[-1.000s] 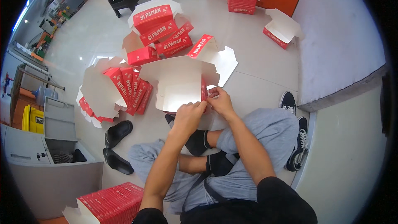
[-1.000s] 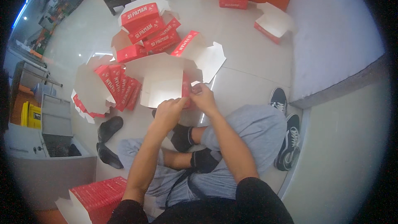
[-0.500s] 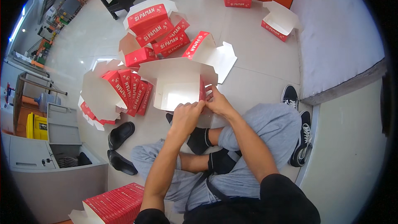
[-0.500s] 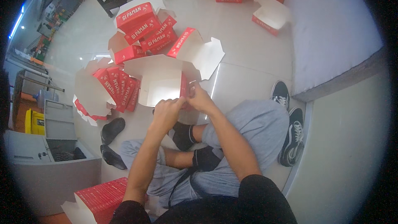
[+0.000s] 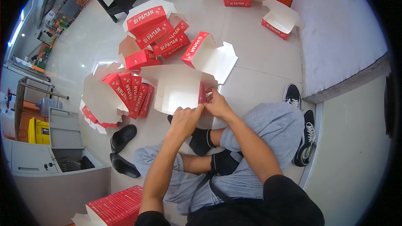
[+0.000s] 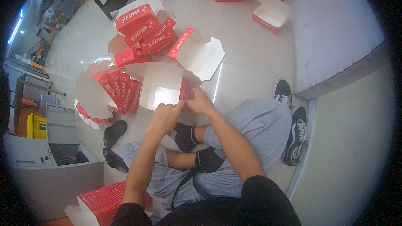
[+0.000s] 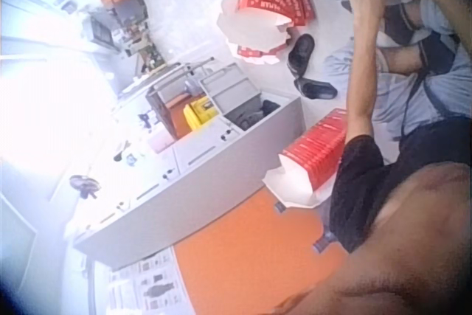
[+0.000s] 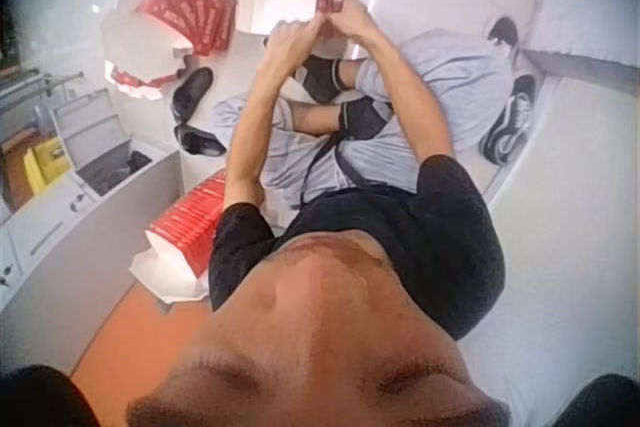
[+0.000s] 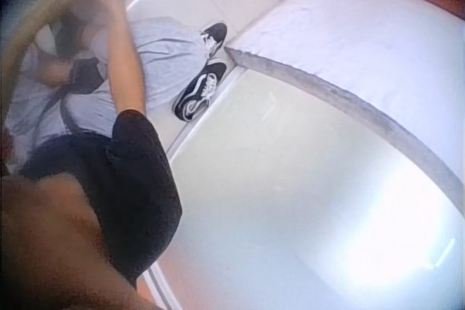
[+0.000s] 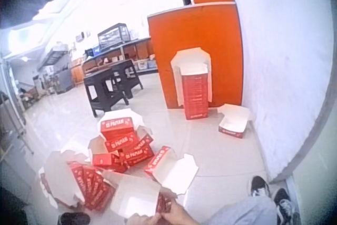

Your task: The person sits on the floor and assembles red and white cardboard food boxes by folding the flaps and tucking them into slots. They handle the boxes one at a time, stacking the completed units into a pile.

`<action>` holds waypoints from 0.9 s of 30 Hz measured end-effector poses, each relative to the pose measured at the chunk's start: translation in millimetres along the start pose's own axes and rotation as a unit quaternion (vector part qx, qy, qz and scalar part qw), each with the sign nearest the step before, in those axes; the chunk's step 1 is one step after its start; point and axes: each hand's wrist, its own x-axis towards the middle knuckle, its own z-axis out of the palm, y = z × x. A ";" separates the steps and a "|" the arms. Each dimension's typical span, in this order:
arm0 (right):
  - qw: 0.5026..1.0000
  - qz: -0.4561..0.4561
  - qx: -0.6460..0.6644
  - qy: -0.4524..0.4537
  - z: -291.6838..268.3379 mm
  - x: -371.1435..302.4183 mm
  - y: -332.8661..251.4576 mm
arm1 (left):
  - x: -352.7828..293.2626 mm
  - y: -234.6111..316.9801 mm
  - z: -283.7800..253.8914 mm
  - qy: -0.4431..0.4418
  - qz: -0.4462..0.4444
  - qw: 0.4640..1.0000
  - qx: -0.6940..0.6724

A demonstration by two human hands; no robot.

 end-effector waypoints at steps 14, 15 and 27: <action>0.998 -0.004 -0.033 0.047 4.5 2.0 -7.4 | 28.6 -1.4 16.7 0.061 -0.146 0.953 -0.258; 0.998 -0.002 -0.033 0.051 4.7 1.4 -8.1 | 25.6 -3.8 18.1 0.078 -0.138 0.947 -0.279; 0.964 -0.112 -0.193 0.141 15.5 2.7 -50.3 | 10.5 -96.8 23.8 0.130 -0.424 0.882 -0.160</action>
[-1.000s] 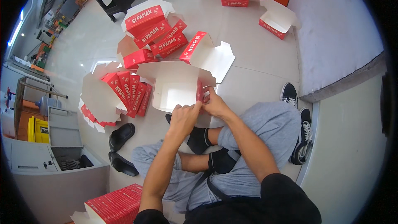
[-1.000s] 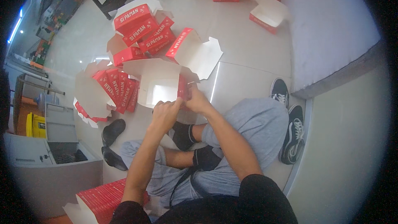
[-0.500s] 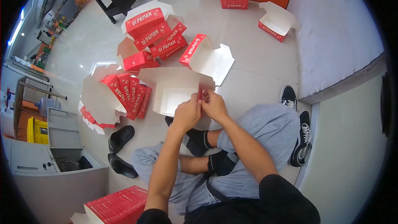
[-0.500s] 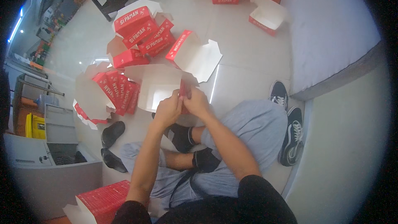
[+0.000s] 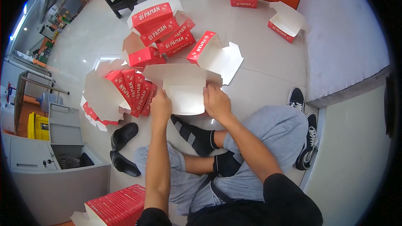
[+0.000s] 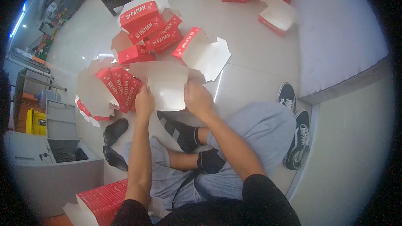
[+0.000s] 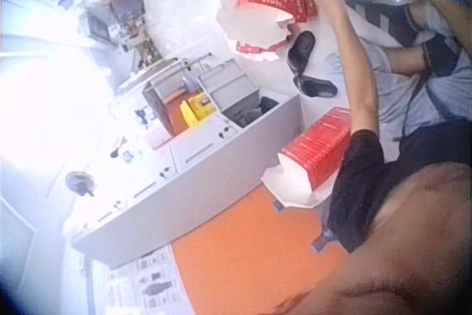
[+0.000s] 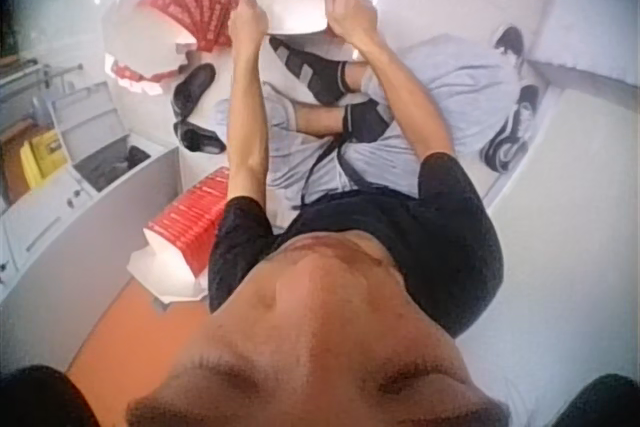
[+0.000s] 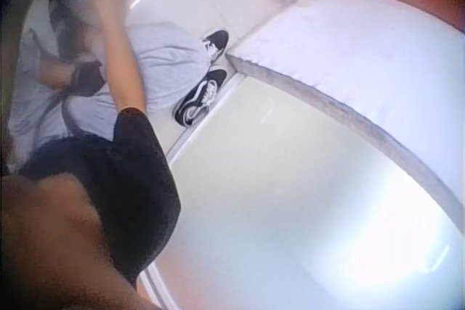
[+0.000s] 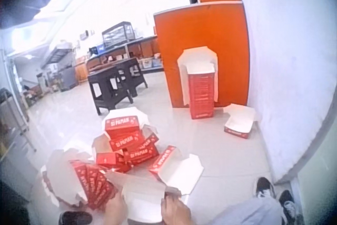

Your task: The person sits on the floor and assembles red and white cardboard food boxes by folding the flaps and tucking them into slots. They handle the boxes one at a time, stacking the completed units into a pile.

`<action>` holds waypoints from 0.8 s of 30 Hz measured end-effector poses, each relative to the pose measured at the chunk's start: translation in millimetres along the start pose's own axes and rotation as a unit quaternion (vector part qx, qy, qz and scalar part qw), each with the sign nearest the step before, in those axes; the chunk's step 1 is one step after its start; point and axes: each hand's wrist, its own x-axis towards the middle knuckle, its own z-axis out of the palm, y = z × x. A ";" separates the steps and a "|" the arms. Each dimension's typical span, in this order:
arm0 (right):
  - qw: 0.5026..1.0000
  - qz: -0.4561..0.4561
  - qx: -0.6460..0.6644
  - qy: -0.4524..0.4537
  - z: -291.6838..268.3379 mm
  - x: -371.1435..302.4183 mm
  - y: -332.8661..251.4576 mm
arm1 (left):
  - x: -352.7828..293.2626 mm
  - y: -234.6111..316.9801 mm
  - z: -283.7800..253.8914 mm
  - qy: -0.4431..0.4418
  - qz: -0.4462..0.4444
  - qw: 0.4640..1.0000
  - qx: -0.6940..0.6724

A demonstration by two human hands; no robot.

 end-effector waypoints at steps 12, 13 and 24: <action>0.996 -0.038 -0.063 -0.050 3.6 4.7 6.4 | -5.6 -14.4 18.5 0.050 0.046 0.998 0.016; 0.996 -0.031 -0.064 -0.050 3.5 4.2 5.1 | -5.8 -16.3 20.5 0.059 0.051 0.997 0.009; 0.938 0.179 0.282 0.095 -47.4 103.4 52.7 | -11.6 -28.6 -0.4 0.043 0.013 0.999 -0.018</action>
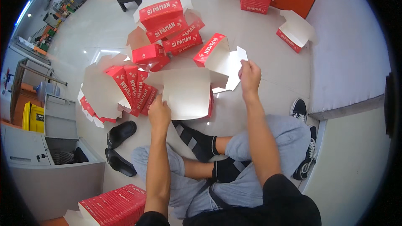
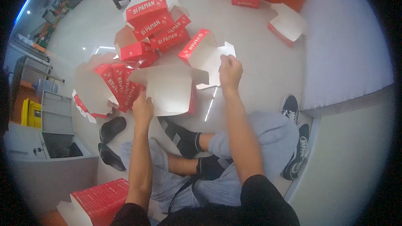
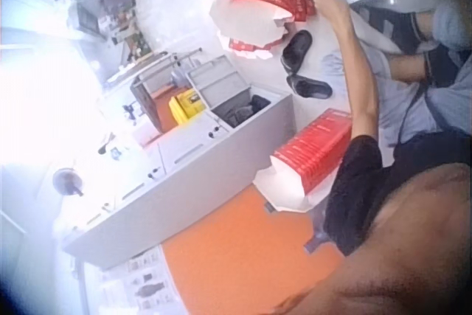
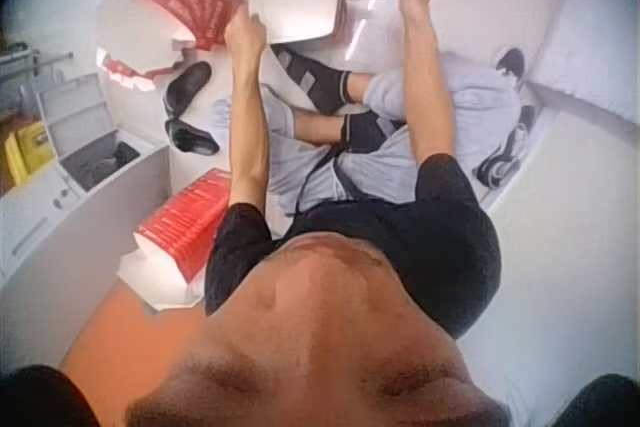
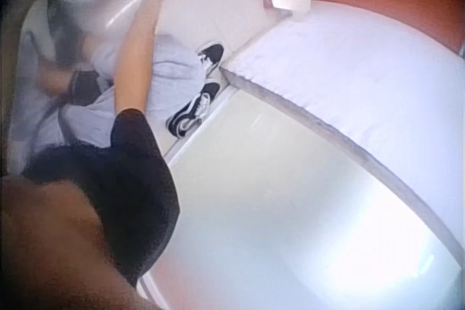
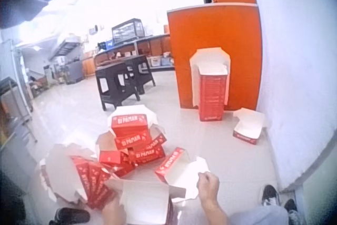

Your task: The person sits on the floor and assembles red and white cardboard food boxes by folding the flaps and tucking them into slots. They handle the boxes one at a time, stacking the completed units into a pile.

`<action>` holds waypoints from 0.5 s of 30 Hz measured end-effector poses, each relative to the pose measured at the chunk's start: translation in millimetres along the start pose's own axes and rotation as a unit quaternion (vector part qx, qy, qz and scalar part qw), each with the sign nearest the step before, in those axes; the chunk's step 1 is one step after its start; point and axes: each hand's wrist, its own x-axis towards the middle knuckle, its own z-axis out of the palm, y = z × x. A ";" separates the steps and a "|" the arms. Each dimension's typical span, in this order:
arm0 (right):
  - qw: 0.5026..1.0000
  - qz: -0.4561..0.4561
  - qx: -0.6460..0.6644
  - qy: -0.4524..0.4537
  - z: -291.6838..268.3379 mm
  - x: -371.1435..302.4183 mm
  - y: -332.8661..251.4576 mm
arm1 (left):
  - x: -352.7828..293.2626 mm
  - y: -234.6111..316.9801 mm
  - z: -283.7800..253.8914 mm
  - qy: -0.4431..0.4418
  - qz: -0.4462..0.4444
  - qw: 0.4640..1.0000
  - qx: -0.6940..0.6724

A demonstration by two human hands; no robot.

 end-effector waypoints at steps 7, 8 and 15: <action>0.899 0.130 0.023 -0.418 76.0 70.6 38.6 | 1.6 -4.2 -0.5 -0.011 0.029 0.997 -0.065; 0.901 0.125 0.024 -0.415 86.0 66.5 34.4 | -1.7 -10.0 -3.0 -0.009 0.026 0.997 -0.066; 0.994 -0.038 0.061 -0.087 28.4 82.1 11.5 | -2.1 -6.0 3.3 -0.021 0.052 0.994 -0.096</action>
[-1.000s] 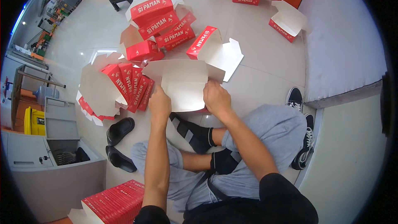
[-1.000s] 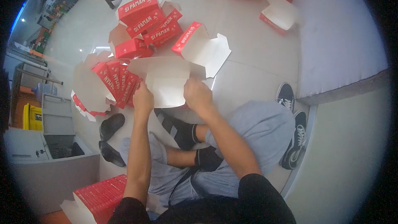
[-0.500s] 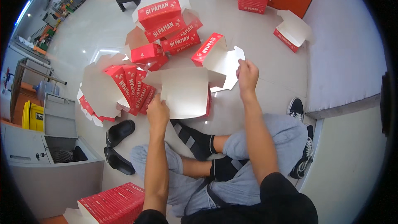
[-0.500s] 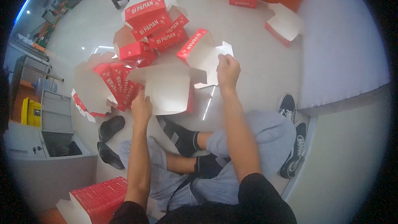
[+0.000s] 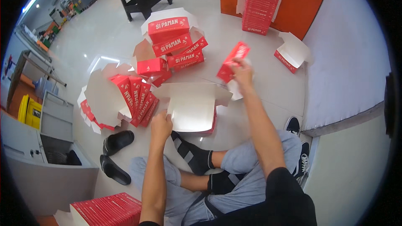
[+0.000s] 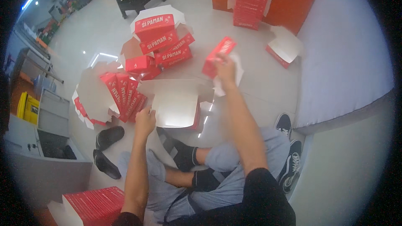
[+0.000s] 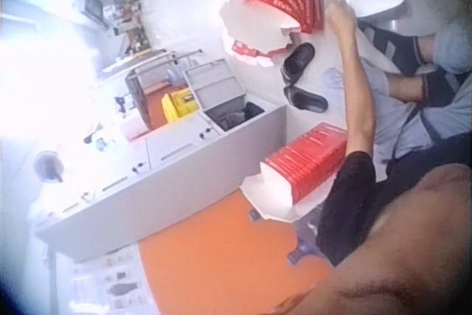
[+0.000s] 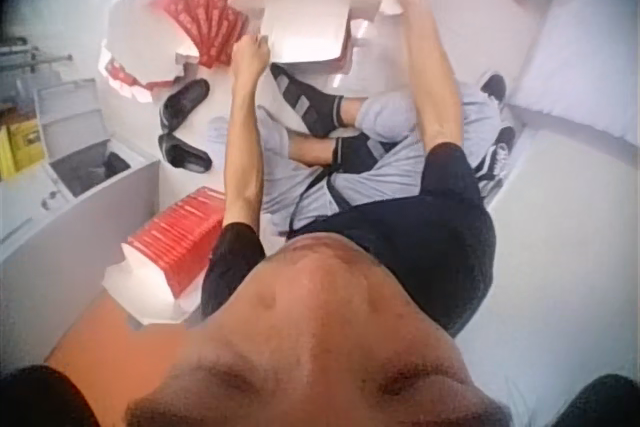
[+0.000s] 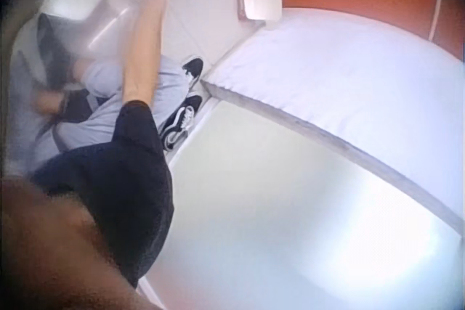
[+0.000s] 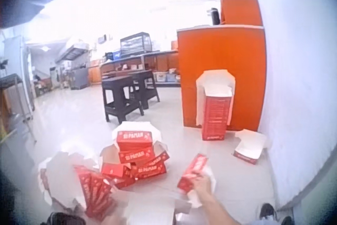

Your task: The person sits on the floor and assembles red and white cardboard food boxes by folding the flaps and tucking them into slots. They handle the boxes one at a time, stacking the completed units into a pile.

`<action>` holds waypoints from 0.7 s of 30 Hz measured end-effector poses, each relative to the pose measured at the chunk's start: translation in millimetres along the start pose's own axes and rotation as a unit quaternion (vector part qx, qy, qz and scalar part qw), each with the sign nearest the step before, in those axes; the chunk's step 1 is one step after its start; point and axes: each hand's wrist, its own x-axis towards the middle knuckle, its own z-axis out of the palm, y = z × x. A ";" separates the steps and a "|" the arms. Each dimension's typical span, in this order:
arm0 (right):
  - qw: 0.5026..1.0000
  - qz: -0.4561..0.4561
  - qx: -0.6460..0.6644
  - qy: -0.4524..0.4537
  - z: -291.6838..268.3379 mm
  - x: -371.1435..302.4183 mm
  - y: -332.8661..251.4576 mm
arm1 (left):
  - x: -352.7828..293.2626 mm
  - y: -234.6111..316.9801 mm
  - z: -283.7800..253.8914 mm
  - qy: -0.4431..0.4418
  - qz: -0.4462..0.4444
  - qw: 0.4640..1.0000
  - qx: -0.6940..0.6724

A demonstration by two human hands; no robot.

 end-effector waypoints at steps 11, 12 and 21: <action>0.793 -0.453 -0.360 -0.192 -30.4 -197.4 -215.9 | -1.2 35.4 17.6 -0.045 0.008 0.998 0.039; 0.767 -0.474 -0.381 -0.208 -21.7 -205.8 -205.8 | -1.5 25.7 22.3 -0.048 0.018 0.998 0.032; 0.700 -0.445 -0.498 -0.253 -24.2 -218.6 -116.3 | -19.9 9.7 -0.7 -0.060 0.027 0.977 -0.205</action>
